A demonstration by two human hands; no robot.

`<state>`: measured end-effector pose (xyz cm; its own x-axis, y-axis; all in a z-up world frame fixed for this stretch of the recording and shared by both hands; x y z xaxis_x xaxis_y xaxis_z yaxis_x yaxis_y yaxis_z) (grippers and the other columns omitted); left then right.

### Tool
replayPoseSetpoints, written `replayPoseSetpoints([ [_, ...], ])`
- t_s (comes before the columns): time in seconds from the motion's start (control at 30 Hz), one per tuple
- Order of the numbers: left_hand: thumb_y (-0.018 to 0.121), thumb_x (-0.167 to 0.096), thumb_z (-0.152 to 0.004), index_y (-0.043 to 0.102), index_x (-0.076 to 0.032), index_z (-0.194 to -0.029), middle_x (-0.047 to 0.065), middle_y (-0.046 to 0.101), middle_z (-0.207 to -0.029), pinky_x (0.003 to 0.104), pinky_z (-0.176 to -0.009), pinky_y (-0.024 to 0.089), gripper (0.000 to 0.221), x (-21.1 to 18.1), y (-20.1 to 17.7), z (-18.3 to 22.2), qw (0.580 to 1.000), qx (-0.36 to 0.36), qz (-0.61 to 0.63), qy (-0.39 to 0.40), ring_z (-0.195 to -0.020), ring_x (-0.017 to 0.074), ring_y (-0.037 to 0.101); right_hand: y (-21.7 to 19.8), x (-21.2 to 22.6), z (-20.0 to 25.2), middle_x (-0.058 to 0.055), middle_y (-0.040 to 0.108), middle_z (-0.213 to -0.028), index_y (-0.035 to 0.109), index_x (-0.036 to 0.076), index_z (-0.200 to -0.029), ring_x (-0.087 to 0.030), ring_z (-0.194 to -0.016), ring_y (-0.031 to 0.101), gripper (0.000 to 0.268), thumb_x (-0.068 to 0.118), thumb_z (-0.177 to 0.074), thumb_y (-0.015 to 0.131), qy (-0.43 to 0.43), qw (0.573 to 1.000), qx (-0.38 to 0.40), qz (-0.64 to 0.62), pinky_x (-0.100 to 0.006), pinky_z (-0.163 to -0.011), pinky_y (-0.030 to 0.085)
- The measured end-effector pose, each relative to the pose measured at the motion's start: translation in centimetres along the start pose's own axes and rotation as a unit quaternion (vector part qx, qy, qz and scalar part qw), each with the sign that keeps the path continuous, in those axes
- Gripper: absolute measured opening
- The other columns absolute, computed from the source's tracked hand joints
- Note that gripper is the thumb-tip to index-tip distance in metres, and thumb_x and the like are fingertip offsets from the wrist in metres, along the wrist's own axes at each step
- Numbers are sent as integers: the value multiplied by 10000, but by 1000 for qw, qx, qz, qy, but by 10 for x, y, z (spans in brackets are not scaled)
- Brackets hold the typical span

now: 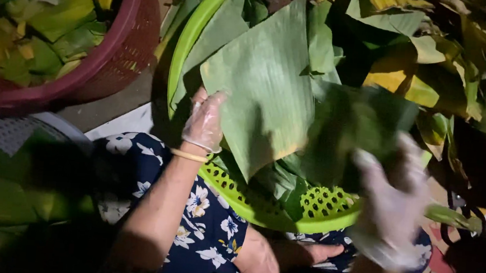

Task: Folding banana leaves into rectangular shapes for food packaging

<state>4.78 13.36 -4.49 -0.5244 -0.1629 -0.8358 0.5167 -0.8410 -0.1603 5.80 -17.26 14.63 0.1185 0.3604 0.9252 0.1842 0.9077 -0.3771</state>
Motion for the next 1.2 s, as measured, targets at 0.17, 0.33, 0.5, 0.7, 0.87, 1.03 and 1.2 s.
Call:
replayPoseSetpoints([
  [0.17, 627, -350, -843, 684, -149, -1162, 140, 685, -1036, 461, -993, 433, 381, -3, -3, 1, 998, -9, 39, -40, -1011, 281, 617, 145, -64, 13, -325, 580, -1362, 491, -24, -1446, -353, -1264, 547, 694, 115, -844, 809, 138, 966, 55, -210, -555, -1074, 472],
  [0.33, 652, -108, -889, 597, -133, -1286, 141, 656, -1115, 377, -904, 490, 402, 26, 3, -3, 890, -107, -355, 264, -1025, 288, 612, 171, -155, -10, -71, 647, -1107, 572, 58, -1387, -160, -958, 630, 599, 64, -843, 822, 179, 952, 19, -249, -330, -840, 604],
  [0.5, 524, -289, -1047, 451, -386, -1507, -130, 607, -967, 135, -404, 358, 475, 50, 17, -1, 662, -435, -519, 321, -526, -31, 435, 175, -156, -5, -30, 684, -1007, 615, 87, -1300, -125, -844, 682, 498, 26, -842, 802, 188, 941, 7, -282, -260, -739, 638],
  [0.7, 841, -48, -776, 687, -79, -977, 112, 768, -953, 307, -740, 633, 255, -1, 25, 11, 989, 66, 20, 133, -864, 203, 763, 167, -139, -4, -55, 716, -1074, 625, 98, -1295, -137, -939, 700, 470, 28, -861, 791, 153, 945, 35, -286, -316, -841, 635],
  [0.87, 813, -96, -776, 557, -96, -1245, 141, 731, -899, 307, -616, 593, 534, -3, 25, 19, 985, 47, -40, 164, -762, 204, 704, 100, -72, -13, -87, 607, -1337, 500, 170, -1464, -248, -1273, 565, 561, 80, -962, 734, 39, 997, 59, 21, -451, -1076, 468],
  [1.03, 796, -83, -790, 579, -67, -1275, 210, 669, -936, 386, -681, 588, 532, 23, 36, 0, 980, 65, -25, 187, -830, 287, 693, 82, -112, -26, -205, 673, -1040, 559, 153, -1468, -416, -1015, 664, 645, 226, -885, 827, -37, 940, 89, 328, -583, -860, 548],
  [1.2, 736, -96, -819, 694, -110, -1129, 146, 700, -904, 393, -681, 611, 313, 24, 39, -2, 983, 97, -38, 151, -824, 279, 716, 108, -67, 0, 24, 590, -838, 587, 224, -1401, -88, -733, 568, 565, 103, -868, 731, 167, 981, 92, -14, -189, -557, 521],
])
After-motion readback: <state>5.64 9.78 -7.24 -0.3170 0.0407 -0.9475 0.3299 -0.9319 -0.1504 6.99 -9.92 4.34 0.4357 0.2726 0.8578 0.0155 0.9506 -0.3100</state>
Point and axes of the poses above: each hand's wrist, its own z-axis away from the middle knuckle, its own y-axis out of the palm, x = y × z, the point moved 5 cm from there along -z, towards the middle knuckle
